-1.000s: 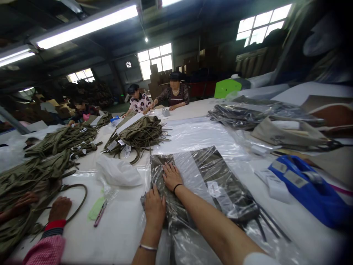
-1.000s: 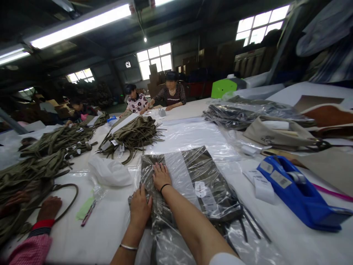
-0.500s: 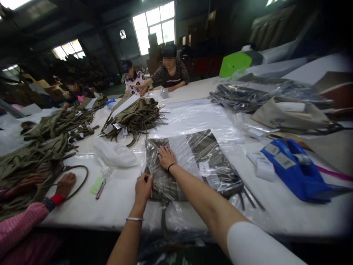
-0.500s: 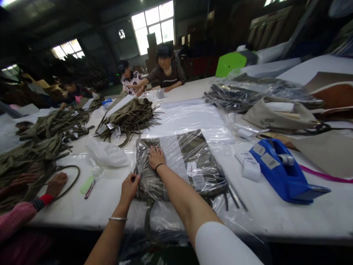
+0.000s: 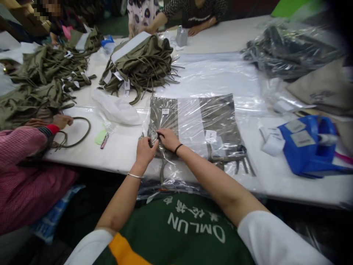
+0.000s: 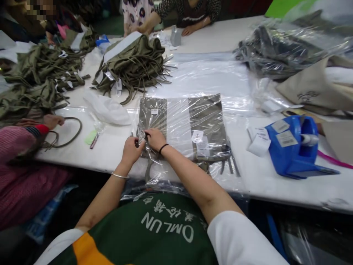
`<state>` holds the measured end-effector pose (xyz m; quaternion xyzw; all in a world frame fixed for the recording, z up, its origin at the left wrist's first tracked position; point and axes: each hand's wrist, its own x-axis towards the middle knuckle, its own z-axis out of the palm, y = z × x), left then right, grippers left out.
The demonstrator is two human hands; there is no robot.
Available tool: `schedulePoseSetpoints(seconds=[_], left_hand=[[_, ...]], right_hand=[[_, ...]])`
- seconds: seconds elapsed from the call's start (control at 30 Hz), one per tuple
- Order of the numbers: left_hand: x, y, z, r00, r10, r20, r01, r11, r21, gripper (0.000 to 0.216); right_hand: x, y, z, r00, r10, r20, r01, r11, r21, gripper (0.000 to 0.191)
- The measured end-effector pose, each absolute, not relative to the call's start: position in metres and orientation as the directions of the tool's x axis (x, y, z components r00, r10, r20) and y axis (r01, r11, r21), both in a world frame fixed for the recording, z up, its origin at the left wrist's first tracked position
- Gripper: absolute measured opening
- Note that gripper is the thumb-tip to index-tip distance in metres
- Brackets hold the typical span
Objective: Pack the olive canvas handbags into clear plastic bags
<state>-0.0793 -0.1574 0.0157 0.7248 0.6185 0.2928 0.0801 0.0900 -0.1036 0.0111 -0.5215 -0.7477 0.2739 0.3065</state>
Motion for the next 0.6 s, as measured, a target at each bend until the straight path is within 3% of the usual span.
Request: schedulePoseSetpoints(seconds=[0.13, 0.27, 0.37, 0.5, 0.6], left_hand=[[-0.079, -0.151, 0.017, 0.135, 0.936, 0.326, 0.869, -0.270, 0.414, 0.014], [-0.093, -0.173, 0.024, 0.193, 0.901, 0.388, 0.822, -0.365, 0.437, 0.024], [-0.106, -0.207, 0.034, 0.281, 0.848, 0.449, 0.720, -0.496, 0.485, 0.037], [-0.111, -0.254, 0.032, 0.577, 0.757, 0.307, 0.563, -0.640, 0.522, 0.056], [-0.108, -0.268, 0.019, 0.601, 0.764, 0.233, 0.568, -0.614, 0.548, 0.036]], right_hand=[[0.090, -0.105, 0.006, -0.344, 0.920, 0.186, 0.515, 0.351, -0.782, 0.037], [0.096, -0.112, 0.016, -0.183, 0.960, 0.211, 0.464, 0.273, -0.843, 0.034], [0.106, -0.139, 0.033, -0.116, 0.950, 0.291, 0.365, 0.313, -0.877, 0.034], [0.122, -0.195, 0.056, -0.188, 0.931, 0.312, 0.253, 0.353, -0.901, 0.030], [0.128, -0.238, 0.066, -0.228, 0.933, 0.280, 0.208, 0.328, -0.922, 0.025]])
